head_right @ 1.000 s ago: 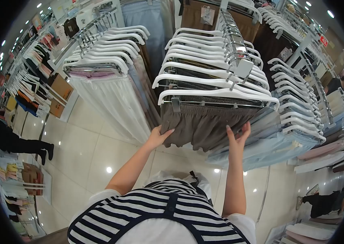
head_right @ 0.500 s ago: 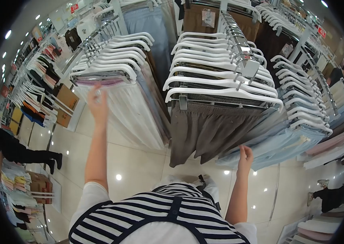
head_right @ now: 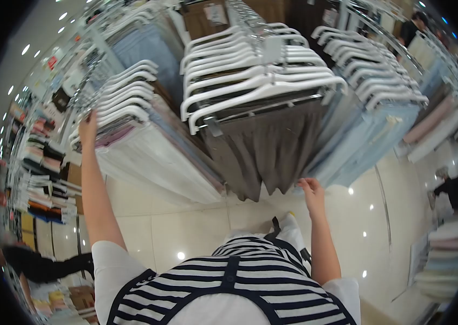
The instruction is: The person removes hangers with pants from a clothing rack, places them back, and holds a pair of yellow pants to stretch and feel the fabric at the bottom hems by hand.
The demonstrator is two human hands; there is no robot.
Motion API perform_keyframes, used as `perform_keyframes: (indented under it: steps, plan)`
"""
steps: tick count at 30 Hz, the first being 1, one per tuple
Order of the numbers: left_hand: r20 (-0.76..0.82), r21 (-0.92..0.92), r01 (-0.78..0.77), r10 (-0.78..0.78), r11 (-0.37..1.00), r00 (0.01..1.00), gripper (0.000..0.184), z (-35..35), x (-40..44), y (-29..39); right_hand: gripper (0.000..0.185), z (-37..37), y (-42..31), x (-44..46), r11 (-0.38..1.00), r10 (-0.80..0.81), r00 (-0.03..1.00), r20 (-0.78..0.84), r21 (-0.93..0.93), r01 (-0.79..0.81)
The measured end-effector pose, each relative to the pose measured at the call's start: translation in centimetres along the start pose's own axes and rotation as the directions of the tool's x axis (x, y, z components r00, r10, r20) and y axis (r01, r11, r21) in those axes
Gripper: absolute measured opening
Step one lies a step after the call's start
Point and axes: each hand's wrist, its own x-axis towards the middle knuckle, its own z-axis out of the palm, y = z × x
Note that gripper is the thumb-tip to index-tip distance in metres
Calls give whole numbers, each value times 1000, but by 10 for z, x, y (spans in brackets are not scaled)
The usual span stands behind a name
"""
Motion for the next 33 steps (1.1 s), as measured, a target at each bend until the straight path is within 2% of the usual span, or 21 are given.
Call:
perform_keyframes:
  steps: [1, 2, 3, 4, 7, 8, 9, 11, 13, 14, 16, 17, 20, 25, 27, 31, 33]
  plan:
    - [-53, -44, -28, 26, 999, 998, 50, -2, -8, 9, 20, 1, 15, -1, 1000, -1, 1000, 0, -6, 1]
    - [7, -24, -8, 8, 1000, 1000, 47, 1, 1, -4, 20, 1, 26, -6, 1000, 8, 1000, 27, 6, -9]
    - [-45, -71, -78, 75, 994, 996, 47, 3, 0, -6, 21, 3, 33, -11, 1000, 14, 998, 58, 20, -16]
    - [-7, -96, -59, 59, 994, 998, 51, 2, 1, -5, 21, 7, 36, -16, 1000, 23, 999, 31, 18, -24]
    - [6, -81, -36, 37, 996, 999, 55, 1, -3, -1, 23, 12, 36, -29, 996, 76, 992, 103, 33, -80]
    - [34, -140, -30, 35, 990, 999, 58, -1, -6, -1, 24, 12, 32, -32, 997, 75, 991, 108, -11, -74]
    - [19, -125, -25, 27, 992, 999, 58, -6, -8, 1, 25, 17, 29, -32, 997, 69, 990, 124, -52, -63]
    - [167, -103, 97, -79, 990, 983, 59, -15, -10, 0, 25, 15, 35, -29, 999, 29, 987, 157, -46, -22]
    - [67, -73, 1, 4, 997, 998, 59, -24, -26, 4, 25, 13, 25, -28, 996, 55, 994, 94, -81, -48]
    - [44, -54, 12, -9, 998, 999, 59, -34, -36, 10, 25, 12, 26, -26, 997, 46, 991, 124, -74, -37]
    - [110, -163, 26, -8, 986, 994, 51, -51, -56, 23, 25, 11, 28, -25, 999, 42, 995, 94, -33, -39]
    - [100, -154, 30, -15, 988, 995, 51, -58, -62, 24, 25, 12, 26, -26, 999, 39, 993, 109, -30, -36]
    - [138, -216, -77, 108, 973, 985, 38, -73, -75, 22, 24, 12, 22, -27, 999, 34, 995, 91, -19, -32]
    - [193, -175, -97, 131, 980, 972, 37, -88, -83, 23, 23, 16, 20, -22, 998, 53, 994, 93, -46, -49]
    - [197, -228, -124, 170, 966, 966, 40, -89, -79, 13, 23, 19, 19, -20, 998, 46, 994, 99, -55, -40]
    - [283, -138, -71, 108, 988, 953, 47, -83, -53, 12, 23, 25, 19, -12, 997, 21, 992, 125, -71, -12]
    - [128, -311, -236, 287, 921, 949, 51, -69, -48, 16, 23, 30, 23, -7, 998, 9, 991, 134, -65, 0]
